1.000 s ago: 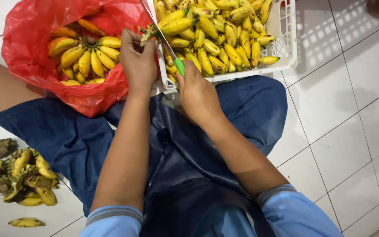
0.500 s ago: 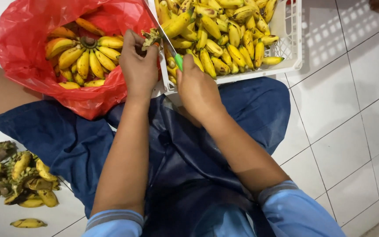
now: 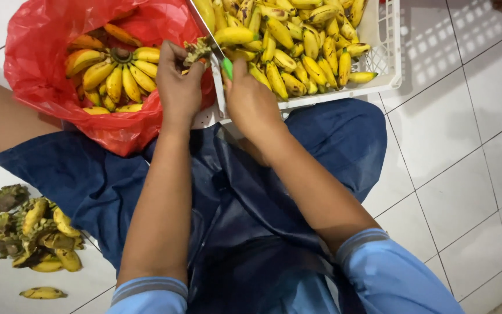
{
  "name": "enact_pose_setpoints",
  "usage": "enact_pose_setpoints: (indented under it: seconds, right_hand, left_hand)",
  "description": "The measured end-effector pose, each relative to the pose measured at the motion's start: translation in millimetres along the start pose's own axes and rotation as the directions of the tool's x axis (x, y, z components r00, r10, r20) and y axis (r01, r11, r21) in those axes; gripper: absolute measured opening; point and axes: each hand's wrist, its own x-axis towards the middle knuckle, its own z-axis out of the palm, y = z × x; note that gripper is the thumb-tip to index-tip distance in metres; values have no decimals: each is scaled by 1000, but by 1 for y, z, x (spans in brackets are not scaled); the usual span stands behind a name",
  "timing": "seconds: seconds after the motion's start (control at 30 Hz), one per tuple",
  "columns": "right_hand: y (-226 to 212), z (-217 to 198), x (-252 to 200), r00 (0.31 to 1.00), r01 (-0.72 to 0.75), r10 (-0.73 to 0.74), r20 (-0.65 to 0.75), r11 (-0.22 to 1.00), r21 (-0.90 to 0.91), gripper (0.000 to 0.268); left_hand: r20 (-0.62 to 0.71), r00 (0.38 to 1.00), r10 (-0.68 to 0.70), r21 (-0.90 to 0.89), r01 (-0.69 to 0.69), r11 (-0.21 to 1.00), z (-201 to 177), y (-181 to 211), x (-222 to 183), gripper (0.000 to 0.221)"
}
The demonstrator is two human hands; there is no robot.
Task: Sorting and cutting bananas from bunches into a plastic crate and a bag
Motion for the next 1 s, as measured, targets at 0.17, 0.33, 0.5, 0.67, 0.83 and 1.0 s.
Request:
enact_pose_setpoints:
  seconds: [0.17, 0.33, 0.5, 0.67, 0.83, 1.0]
  right_hand:
    - [12, 19, -10, 998, 4, -11, -55, 993, -116, 30]
    - [3, 20, 13, 998, 17, -23, -60, 995, -99, 31]
    - [9, 11, -4, 999, 21, -19, 31, 995, -94, 30]
    - [7, 17, 5, 1000, -14, 15, 12, 997, -79, 38]
    - [8, 16, 16, 1000, 15, -15, 4, 994, -107, 31]
    - [19, -12, -6, 992, 36, -33, 125, 999, -24, 28]
  left_hand:
    - [-21, 994, 108, 229, -100, 968, 4, 22, -10, 22]
    - [-21, 987, 157, 279, -145, 949, 3, 14, -7, 24]
    - [-10, 986, 168, 254, -160, 954, 1, 21, -15, 22]
    - [30, 969, 246, 449, -233, 862, 6, 30, -18, 24]
    - [75, 963, 258, 381, -267, 886, 1, 39, -25, 22]
    - [-43, 993, 108, 305, -90, 948, -28, 12, -33, 22]
